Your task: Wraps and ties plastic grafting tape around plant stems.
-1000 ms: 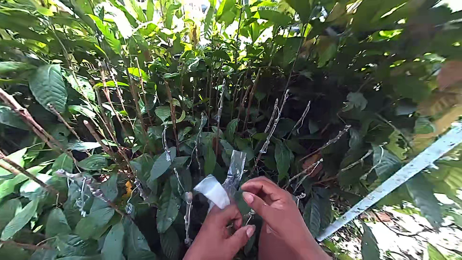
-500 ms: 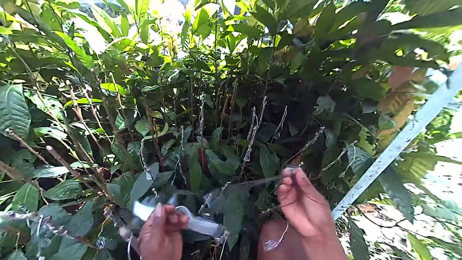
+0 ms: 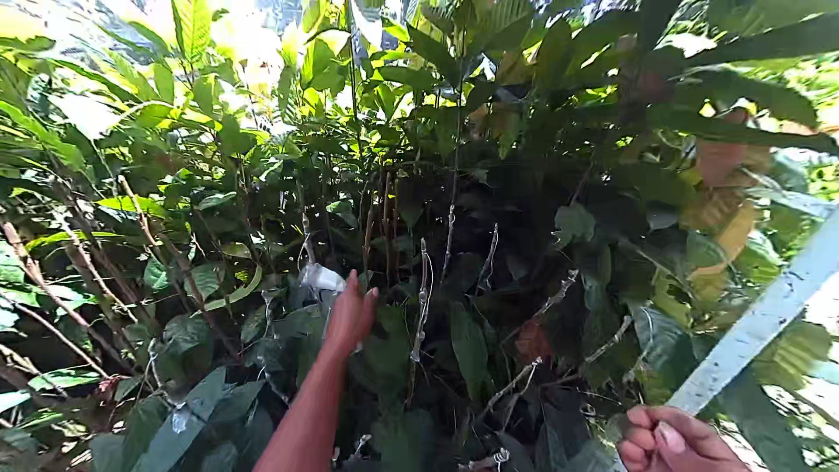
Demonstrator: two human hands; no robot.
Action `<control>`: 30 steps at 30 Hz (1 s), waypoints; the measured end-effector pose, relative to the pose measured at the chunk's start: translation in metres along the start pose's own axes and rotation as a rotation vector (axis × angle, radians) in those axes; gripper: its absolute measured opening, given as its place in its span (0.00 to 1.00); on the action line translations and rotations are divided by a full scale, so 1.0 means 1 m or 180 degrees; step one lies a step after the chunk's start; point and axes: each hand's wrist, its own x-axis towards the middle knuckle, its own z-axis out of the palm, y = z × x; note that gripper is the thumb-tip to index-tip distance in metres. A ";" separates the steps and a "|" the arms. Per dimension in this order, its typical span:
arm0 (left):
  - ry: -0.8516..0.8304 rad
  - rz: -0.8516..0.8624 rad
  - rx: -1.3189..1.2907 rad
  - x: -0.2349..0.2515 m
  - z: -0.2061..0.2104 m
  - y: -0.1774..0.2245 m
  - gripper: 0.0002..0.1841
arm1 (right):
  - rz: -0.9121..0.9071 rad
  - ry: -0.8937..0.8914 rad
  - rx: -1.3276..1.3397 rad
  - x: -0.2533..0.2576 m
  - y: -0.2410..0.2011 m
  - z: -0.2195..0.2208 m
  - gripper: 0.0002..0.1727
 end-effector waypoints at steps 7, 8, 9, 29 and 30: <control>0.0465 0.0362 -0.0240 0.042 0.019 -0.025 0.19 | 0.0652 -0.0653 0.1064 0.044 0.025 0.036 0.20; 0.0474 0.0493 -0.0296 0.029 0.023 -0.032 0.18 | 0.0660 -0.0738 0.1122 0.049 0.032 0.043 0.23; 0.0509 0.0634 -0.0398 0.016 0.026 -0.040 0.18 | 0.0681 -0.0781 0.1114 0.055 0.038 0.051 0.25; -0.0480 0.0539 -0.3148 -0.059 0.008 -0.101 0.14 | 0.1135 -0.1757 -0.3142 0.132 0.131 0.196 0.14; -0.0489 0.0492 -0.3281 -0.058 0.013 -0.100 0.14 | 0.1096 -0.2014 -0.3573 0.140 0.137 0.198 0.14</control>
